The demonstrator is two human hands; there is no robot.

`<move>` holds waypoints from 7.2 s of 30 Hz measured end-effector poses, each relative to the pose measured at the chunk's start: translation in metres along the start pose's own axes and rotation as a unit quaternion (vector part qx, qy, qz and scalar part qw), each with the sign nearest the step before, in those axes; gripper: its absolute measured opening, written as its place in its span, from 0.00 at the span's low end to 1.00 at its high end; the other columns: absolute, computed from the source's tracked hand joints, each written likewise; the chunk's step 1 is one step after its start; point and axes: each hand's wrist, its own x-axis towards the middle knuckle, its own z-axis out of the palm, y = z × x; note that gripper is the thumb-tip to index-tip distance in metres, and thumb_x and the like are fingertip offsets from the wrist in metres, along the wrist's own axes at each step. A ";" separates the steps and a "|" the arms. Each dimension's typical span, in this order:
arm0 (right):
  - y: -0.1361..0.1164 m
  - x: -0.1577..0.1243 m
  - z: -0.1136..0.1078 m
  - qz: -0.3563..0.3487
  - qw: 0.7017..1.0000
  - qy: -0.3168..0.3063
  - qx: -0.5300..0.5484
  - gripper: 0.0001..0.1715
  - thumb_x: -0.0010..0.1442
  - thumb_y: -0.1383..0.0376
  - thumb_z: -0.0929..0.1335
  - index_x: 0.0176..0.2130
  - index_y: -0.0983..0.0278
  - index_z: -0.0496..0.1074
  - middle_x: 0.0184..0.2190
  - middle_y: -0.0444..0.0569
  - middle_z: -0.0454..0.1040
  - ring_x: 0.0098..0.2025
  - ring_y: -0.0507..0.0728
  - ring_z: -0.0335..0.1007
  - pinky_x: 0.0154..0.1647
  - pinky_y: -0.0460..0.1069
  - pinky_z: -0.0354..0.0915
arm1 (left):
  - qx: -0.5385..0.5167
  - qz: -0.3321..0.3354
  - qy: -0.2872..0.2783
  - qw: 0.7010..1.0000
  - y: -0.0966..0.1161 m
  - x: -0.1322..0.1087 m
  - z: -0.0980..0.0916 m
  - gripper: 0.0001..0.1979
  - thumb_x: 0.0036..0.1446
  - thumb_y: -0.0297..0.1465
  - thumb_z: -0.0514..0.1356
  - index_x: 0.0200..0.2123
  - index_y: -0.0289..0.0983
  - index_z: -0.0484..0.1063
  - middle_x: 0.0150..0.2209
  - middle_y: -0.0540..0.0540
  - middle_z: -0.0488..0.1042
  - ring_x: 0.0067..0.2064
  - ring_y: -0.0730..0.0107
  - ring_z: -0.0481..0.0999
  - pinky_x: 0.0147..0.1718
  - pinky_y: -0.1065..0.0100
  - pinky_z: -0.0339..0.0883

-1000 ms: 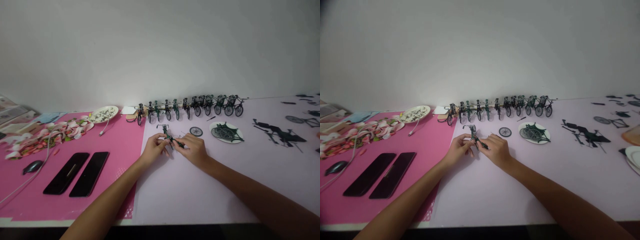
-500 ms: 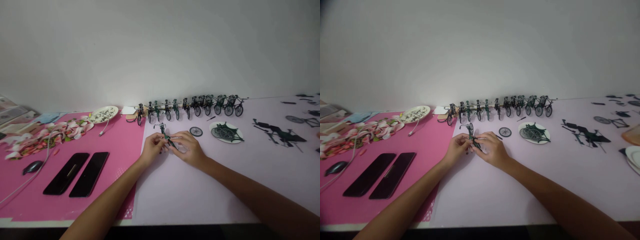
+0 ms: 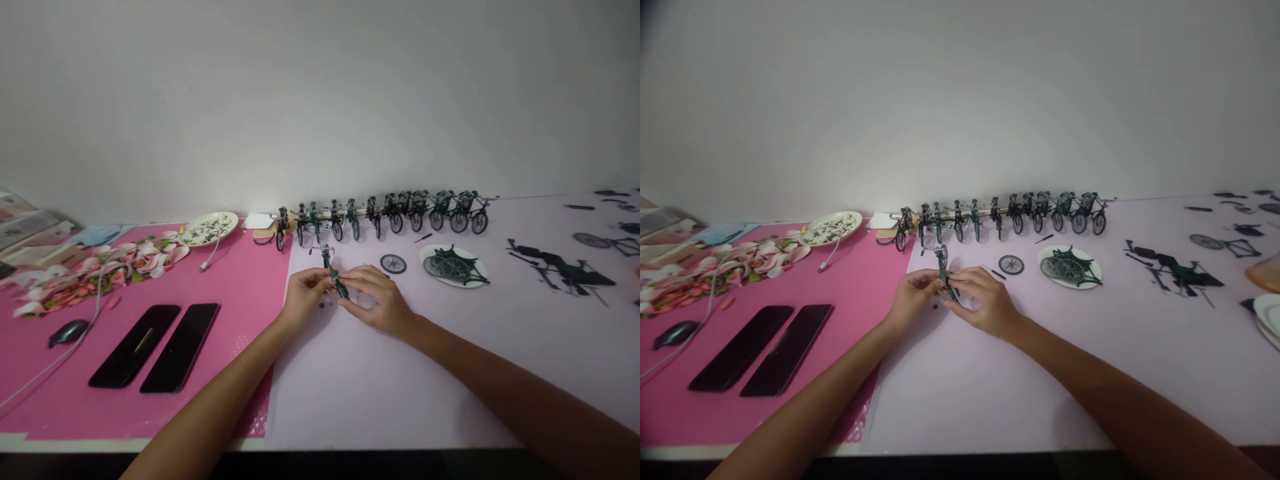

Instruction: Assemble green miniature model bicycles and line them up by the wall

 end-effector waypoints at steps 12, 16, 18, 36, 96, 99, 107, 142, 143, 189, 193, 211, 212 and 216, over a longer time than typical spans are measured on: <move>0.010 -0.008 0.001 0.054 0.998 -0.028 -0.022 0.28 0.62 0.56 0.76 0.58 0.58 0.68 0.50 0.55 0.77 0.52 0.62 0.77 0.43 0.56 0.78 | 0.014 0.006 0.004 1.000 0.014 -0.006 0.003 0.20 0.55 0.47 0.69 0.37 0.34 0.80 0.32 0.44 0.81 0.35 0.65 0.78 0.41 0.64 0.73; 0.012 -0.010 0.000 0.068 0.995 -0.059 -0.051 0.32 0.59 0.55 0.79 0.58 0.57 0.69 0.56 0.58 0.72 0.61 0.67 0.70 0.60 0.66 0.72 | 0.038 0.003 0.018 0.999 0.012 -0.006 0.006 0.20 0.51 0.44 0.72 0.39 0.35 0.79 0.37 0.43 0.81 0.37 0.66 0.78 0.39 0.66 0.72; 0.012 -0.011 -0.001 0.080 0.993 -0.071 -0.047 0.35 0.58 0.55 0.79 0.59 0.56 0.68 0.60 0.60 0.69 0.65 0.69 0.67 0.62 0.67 0.70 | 0.042 0.000 0.021 0.999 0.013 -0.006 0.006 0.19 0.51 0.43 0.72 0.38 0.35 0.78 0.35 0.44 0.80 0.35 0.67 0.77 0.38 0.67 0.71; 0.055 -0.008 -0.026 0.100 0.915 -0.093 -0.380 0.16 0.69 0.63 0.66 0.35 0.62 0.82 0.42 0.58 0.80 0.53 0.70 0.64 0.50 0.65 0.59 | 0.069 0.003 0.078 0.995 0.009 0.000 -0.002 0.14 0.50 0.39 0.70 0.36 0.37 0.77 0.33 0.47 0.78 0.31 0.69 0.75 0.29 0.70 0.69; 0.018 -0.005 -0.003 -0.041 0.993 0.029 -0.104 0.14 0.68 0.71 0.70 0.52 0.59 0.80 0.41 0.49 0.86 0.40 0.56 0.84 0.40 0.48 0.80 | 0.196 0.092 0.029 0.976 -0.001 -0.005 0.000 0.10 0.59 0.34 0.64 0.39 0.36 0.82 0.38 0.44 0.82 0.37 0.67 0.81 0.34 0.70 0.77; 0.018 -0.004 -0.004 -0.052 0.992 0.023 -0.109 0.15 0.68 0.71 0.70 0.53 0.59 0.80 0.41 0.49 0.86 0.41 0.56 0.84 0.43 0.49 0.80 | 0.203 0.099 0.027 0.974 -0.002 -0.005 0.000 0.09 0.60 0.34 0.64 0.39 0.37 0.82 0.38 0.45 0.82 0.38 0.66 0.81 0.35 0.69 0.77; 0.021 -0.005 -0.007 -0.100 0.982 0.006 -0.160 0.20 0.69 0.72 0.69 0.59 0.62 0.76 0.42 0.50 0.86 0.40 0.56 0.85 0.43 0.48 0.79 | 0.226 0.118 0.024 0.967 0.003 -0.007 0.001 0.09 0.61 0.33 0.62 0.39 0.36 0.82 0.37 0.44 0.82 0.36 0.68 0.80 0.34 0.70 0.77; 0.020 -0.006 -0.002 -0.001 0.962 -0.063 -0.264 0.20 0.75 0.64 0.61 0.29 0.59 0.63 0.23 0.45 0.67 0.25 0.55 0.64 0.26 0.50 0.57 | 0.265 0.164 0.002 0.950 0.001 -0.013 0.006 0.09 0.62 0.30 0.62 0.42 0.38 0.83 0.36 0.45 0.77 0.36 0.70 0.77 0.36 0.71 0.79; 0.019 -0.006 -0.002 0.011 0.964 -0.066 -0.256 0.20 0.75 0.64 0.61 0.29 0.59 0.64 0.23 0.45 0.67 0.26 0.55 0.65 0.27 0.50 0.57 | 0.265 0.166 0.003 0.950 0.001 -0.013 0.006 0.10 0.62 0.30 0.62 0.42 0.38 0.83 0.36 0.45 0.76 0.36 0.70 0.77 0.36 0.71 0.79; -0.002 0.001 -0.002 0.266 0.952 -0.153 -0.006 0.33 0.77 0.49 0.56 0.24 0.59 0.66 0.13 0.40 0.63 0.18 0.52 0.63 0.27 0.48 0.61 | 0.294 0.257 0.023 0.921 -0.002 -0.019 0.007 0.10 0.64 0.27 0.62 0.44 0.36 0.84 0.34 0.44 0.79 0.33 0.69 0.78 0.33 0.69 0.70; -0.009 0.004 -0.005 0.323 0.932 -0.159 0.043 0.35 0.75 0.45 0.55 0.23 0.58 0.64 0.11 0.39 0.59 0.17 0.53 0.63 0.28 0.49 0.62 | 0.294 0.275 0.033 0.915 -0.002 -0.018 0.007 0.11 0.64 0.27 0.62 0.46 0.37 0.84 0.35 0.43 0.80 0.34 0.68 0.79 0.33 0.69 0.72; 0.060 -0.002 -0.029 0.183 0.946 -0.118 -0.238 0.12 0.70 0.62 0.68 0.42 0.60 0.83 0.36 0.53 0.73 0.44 0.63 0.67 0.41 0.55 0.66 | -0.007 0.003 0.095 0.995 0.002 0.014 -0.021 0.23 0.48 0.44 0.75 0.43 0.34 0.83 0.39 0.42 0.84 0.40 0.62 0.82 0.45 0.61 0.77; 0.066 -0.004 -0.031 0.193 0.938 -0.135 -0.253 0.11 0.70 0.62 0.69 0.42 0.60 0.84 0.36 0.54 0.74 0.44 0.63 0.67 0.42 0.56 0.66 | -0.030 -0.004 0.089 0.996 0.000 0.014 -0.022 0.25 0.47 0.45 0.76 0.43 0.34 0.82 0.39 0.41 0.84 0.40 0.62 0.82 0.47 0.60 0.77; 0.075 -0.008 -0.035 0.218 0.907 -0.207 -0.295 0.12 0.70 0.62 0.69 0.43 0.59 0.85 0.39 0.56 0.76 0.48 0.66 0.65 0.44 0.58 0.64 | -0.102 -0.029 0.069 0.992 -0.005 0.016 -0.024 0.27 0.45 0.44 0.77 0.42 0.34 0.79 0.40 0.41 0.83 0.42 0.62 0.83 0.51 0.55 0.77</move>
